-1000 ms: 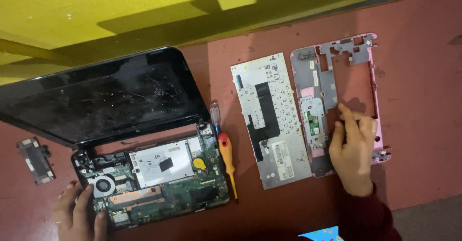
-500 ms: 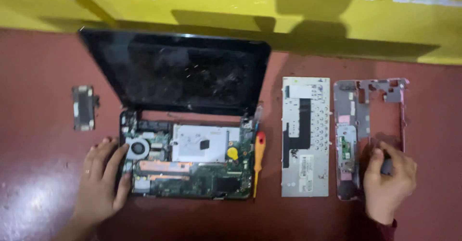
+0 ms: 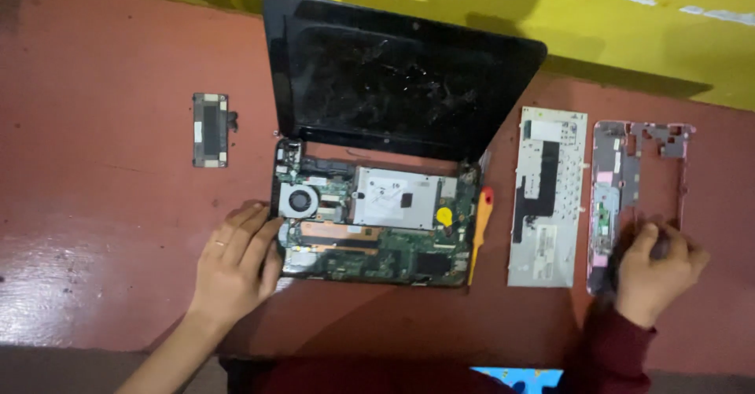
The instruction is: The person uses a yellow screwdriver to tighten screws on the internal components of a disassembled laptop. They then place a pink plastic casing over the base, align it, and continue securing it with the screwdriver.
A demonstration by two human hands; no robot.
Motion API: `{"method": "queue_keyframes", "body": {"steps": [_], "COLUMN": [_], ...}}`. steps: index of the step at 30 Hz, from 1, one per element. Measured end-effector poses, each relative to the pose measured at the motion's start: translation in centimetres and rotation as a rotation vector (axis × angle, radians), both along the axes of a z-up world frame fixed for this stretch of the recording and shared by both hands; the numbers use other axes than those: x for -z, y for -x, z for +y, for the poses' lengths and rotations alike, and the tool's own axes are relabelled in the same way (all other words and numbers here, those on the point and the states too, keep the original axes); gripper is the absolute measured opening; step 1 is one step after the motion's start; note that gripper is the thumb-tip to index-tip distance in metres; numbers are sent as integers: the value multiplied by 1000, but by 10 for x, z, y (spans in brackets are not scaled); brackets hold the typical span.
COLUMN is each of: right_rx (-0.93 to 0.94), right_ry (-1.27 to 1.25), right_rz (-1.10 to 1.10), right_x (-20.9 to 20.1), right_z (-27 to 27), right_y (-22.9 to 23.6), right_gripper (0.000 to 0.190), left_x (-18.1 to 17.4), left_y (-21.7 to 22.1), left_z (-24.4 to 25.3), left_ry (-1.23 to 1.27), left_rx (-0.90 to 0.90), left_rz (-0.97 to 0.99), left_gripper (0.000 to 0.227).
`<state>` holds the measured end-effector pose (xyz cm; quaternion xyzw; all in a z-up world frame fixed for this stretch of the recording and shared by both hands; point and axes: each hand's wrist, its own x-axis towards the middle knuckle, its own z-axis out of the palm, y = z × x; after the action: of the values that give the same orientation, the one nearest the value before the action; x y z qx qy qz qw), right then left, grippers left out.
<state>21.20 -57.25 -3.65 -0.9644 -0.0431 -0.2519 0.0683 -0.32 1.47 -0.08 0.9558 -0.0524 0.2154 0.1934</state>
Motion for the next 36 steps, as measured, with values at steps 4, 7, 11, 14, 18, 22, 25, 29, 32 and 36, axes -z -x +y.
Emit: {"method": "queue_keyframes", "body": {"steps": [4, 7, 11, 14, 18, 22, 25, 29, 32, 36], "right_rx": [165, -280, -585, -699, -725, -711, -714, -711, -714, -721], "right_ry": [186, -261, -210, -82, 133, 115, 63, 51, 47, 50], "right_rz": [-8, 47, 263, 286, 290, 321, 351, 383, 406, 399], "right_x": [-50, -78, -89, -58, -31, -36, -37, -36, -33, -34], "right_z": [128, 237, 308, 316, 318, 320, 317, 316, 313, 312], "right_y": [54, 84, 96, 78, 69, 69, 68, 68, 68, 68], "right_gripper": [23, 11, 21, 39, 66, 65, 65, 67, 69, 68], "left_x": [1, 6, 8, 14, 8, 13, 13, 13, 14, 12], "left_y": [-9, -20, -32, -38, -52, -50, -51, -50, -50, -51], "left_z": [5, 11, 19, 25, 45, 46, 44, 45, 45, 45], "left_ry": [60, 155, 220, 326, 243, 228, 215, 202, 196, 191], "left_rx": [-51, -13, -51, -88, 1, 24, 38, 34, 34, 31], "left_rz": [-17, 19, -58, -85, -2, 60, 76, 100, 106, 104], "left_gripper": [22, 17, 13, 16, 40, 43, 43, 45, 45, 44]}}
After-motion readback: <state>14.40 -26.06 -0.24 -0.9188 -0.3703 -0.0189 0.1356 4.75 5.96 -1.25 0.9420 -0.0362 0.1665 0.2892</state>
